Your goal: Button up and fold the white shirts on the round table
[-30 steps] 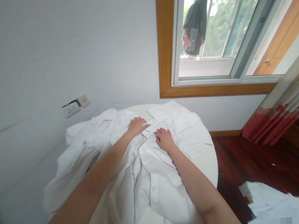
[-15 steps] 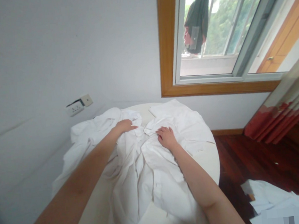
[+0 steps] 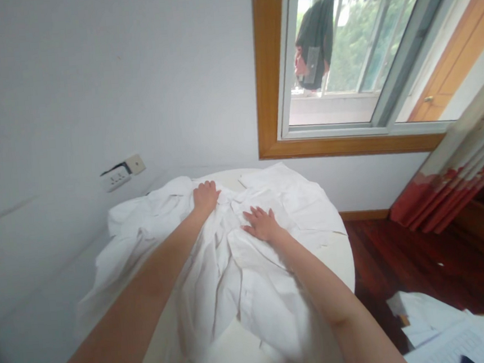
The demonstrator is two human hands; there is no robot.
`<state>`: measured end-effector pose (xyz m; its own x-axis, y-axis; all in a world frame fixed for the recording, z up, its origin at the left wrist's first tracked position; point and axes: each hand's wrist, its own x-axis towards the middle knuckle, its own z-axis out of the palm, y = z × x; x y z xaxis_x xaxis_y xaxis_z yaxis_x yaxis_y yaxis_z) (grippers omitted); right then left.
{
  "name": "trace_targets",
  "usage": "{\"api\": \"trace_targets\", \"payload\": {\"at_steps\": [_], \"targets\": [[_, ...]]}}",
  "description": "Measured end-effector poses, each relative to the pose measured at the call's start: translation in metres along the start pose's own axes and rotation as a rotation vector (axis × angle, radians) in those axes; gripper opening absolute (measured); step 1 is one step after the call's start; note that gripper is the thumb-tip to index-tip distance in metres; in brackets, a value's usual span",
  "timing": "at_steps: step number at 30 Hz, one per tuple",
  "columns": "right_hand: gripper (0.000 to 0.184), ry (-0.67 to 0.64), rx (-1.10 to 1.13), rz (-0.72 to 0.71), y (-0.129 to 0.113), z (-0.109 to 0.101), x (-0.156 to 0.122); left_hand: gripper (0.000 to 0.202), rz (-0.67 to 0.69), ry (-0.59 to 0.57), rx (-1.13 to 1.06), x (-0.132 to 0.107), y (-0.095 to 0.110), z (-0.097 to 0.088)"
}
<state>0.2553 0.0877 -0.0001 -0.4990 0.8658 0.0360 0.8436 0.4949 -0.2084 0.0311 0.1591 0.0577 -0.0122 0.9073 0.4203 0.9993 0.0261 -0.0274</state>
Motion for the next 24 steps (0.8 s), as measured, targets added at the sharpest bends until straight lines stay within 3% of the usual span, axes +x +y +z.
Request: {"api": "trace_targets", "payload": {"at_steps": [4, 7, 12, 15, 19, 24], "targets": [[0.064, 0.037, -0.001, 0.017, 0.003, 0.014, -0.001, 0.036, 0.123, 0.080, 0.009, -0.024, -0.005, -0.003], [0.055, 0.147, 0.043, -0.033, 0.005, 0.009, 0.000, 0.029, 0.221, 0.072, -0.060, -0.044, -0.019, -0.018], [0.029, 0.252, 0.135, -0.318, -0.014, -0.009, 0.009, 0.023, 0.323, -0.011, -0.199, -0.083, -0.042, -0.037], [0.032, 0.269, 0.112, -0.437, -0.040, -0.012, 0.014, 0.029, 0.327, 0.025, -0.269, -0.106, -0.051, -0.030], [0.034, 0.295, -0.011, -0.531, -0.069, -0.009, 0.015, 0.045, 0.315, 0.086, -0.364, -0.128, -0.062, -0.007], [0.025, 0.303, -0.120, -0.533, -0.072, -0.006, 0.012, 0.049, 0.254, 0.094, -0.376, -0.142, -0.074, 0.015]]}}
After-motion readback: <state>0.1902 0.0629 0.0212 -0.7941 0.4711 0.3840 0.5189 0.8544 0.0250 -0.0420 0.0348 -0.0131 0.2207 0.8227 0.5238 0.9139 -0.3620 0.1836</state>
